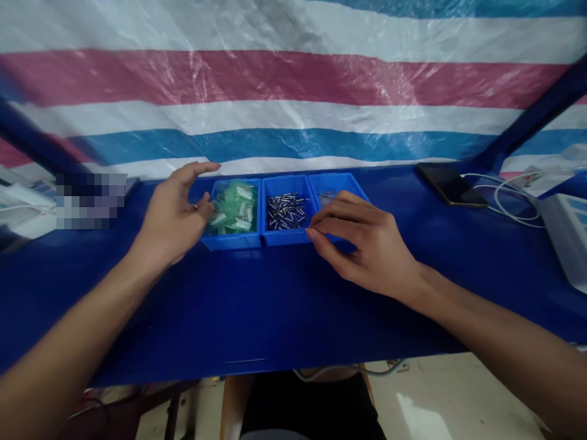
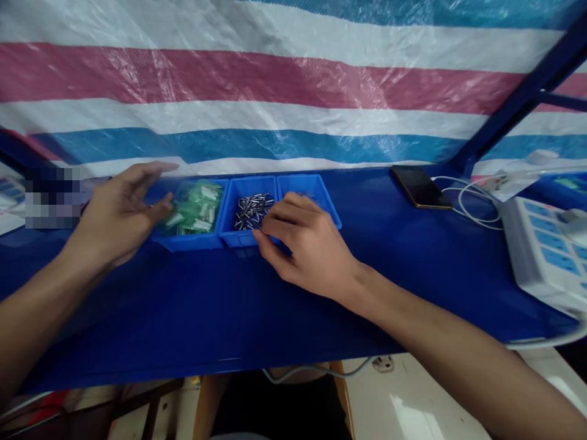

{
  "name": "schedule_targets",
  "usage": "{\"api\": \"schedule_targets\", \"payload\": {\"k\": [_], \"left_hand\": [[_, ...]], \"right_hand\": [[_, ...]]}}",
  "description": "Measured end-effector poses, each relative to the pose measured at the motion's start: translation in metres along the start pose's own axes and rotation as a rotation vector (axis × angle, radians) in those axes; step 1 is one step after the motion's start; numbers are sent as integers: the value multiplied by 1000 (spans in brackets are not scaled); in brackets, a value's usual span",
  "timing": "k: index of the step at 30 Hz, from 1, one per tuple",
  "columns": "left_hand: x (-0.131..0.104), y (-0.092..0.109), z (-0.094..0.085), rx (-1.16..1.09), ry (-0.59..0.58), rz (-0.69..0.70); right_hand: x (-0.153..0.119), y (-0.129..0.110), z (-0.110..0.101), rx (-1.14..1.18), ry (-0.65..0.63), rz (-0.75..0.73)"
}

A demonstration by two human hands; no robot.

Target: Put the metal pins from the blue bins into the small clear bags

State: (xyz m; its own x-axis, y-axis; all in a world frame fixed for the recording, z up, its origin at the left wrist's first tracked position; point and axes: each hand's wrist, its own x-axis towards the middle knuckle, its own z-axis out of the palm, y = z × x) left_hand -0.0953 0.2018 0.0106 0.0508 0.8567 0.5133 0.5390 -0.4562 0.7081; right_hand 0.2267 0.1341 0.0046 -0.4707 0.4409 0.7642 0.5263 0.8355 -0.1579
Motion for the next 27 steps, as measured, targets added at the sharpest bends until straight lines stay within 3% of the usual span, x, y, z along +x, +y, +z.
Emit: {"api": "schedule_targets", "payload": {"k": [3,8,14,19,24,27], "left_hand": [[-1,1,-7,59,-95,-3],[-1,-5,-3,162,-75,-14],[-1,1,7,67,19,-24],[5,7,8,-176,159,-171],[8,-3,14,-263,208,-260],[6,-6,16,-239,222,-202]], "right_hand": [[-1,0,2,27,-11,-5],[-1,-1,5,43,-18,5],[0,-2,4,46,-17,12],[0,-1,5,37,-23,7],[1,3,4,28,-35,12],[2,6,3,24,-42,13]]}}
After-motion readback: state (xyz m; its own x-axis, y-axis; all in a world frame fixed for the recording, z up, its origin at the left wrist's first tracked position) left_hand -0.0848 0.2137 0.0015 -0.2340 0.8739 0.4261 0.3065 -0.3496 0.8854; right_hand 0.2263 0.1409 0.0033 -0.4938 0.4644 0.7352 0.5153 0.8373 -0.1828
